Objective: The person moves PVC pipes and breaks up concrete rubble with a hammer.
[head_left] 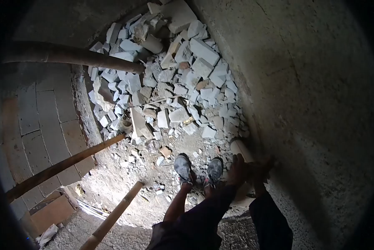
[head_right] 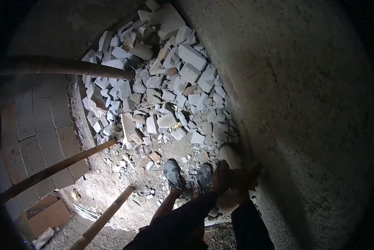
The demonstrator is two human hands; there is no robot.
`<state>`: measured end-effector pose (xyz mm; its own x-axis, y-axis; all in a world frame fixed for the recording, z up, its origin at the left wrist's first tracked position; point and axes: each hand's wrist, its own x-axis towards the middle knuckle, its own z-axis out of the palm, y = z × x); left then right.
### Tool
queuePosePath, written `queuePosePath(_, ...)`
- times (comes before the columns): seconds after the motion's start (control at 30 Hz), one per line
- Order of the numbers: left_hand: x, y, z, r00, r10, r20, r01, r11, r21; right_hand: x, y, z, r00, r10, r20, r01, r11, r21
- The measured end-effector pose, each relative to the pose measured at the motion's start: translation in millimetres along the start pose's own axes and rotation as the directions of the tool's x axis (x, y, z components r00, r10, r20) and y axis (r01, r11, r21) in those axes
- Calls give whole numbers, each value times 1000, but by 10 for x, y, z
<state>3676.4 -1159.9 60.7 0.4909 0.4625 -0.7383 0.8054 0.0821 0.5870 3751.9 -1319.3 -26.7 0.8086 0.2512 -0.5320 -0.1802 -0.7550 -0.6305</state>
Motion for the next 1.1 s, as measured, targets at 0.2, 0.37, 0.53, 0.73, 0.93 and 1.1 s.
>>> queuePosePath(0.2, 49, -33, -60, 997, 82, 13, -82, 996, -35, 106, -3, -13, 988, -135, 75, 152, 938, -312)
queuePosePath(0.37, 134, -118, 116, 994, 94, -53, -95, 995, -15, 71, -20, 227, 965, -129, 228, 245, 754, -609)
queuePosePath(0.53, 307, -971, 326, 977, 176, -118, -190, 974, -122, 148, 321, -27, 757, -437, 486, 653, 538, -532)
queuePosePath(0.73, -699, -1884, -887, 970, -190, 154, 241, 629, -739, -391, -192, -115, 957, -273, 99, 257, 955, 146)
queuePosePath(0.93, -1692, -2567, -1734, 870, -489, 62, 426, 682, -595, -622, -1331, 105, 887, 116, 446, -281, 904, 323)
queuePosePath(1.1, -2070, -2505, -2214, 830, -556, 44, 400, 539, -742, -717, -1476, 202, 962, 68, 266, -149, 943, 297)
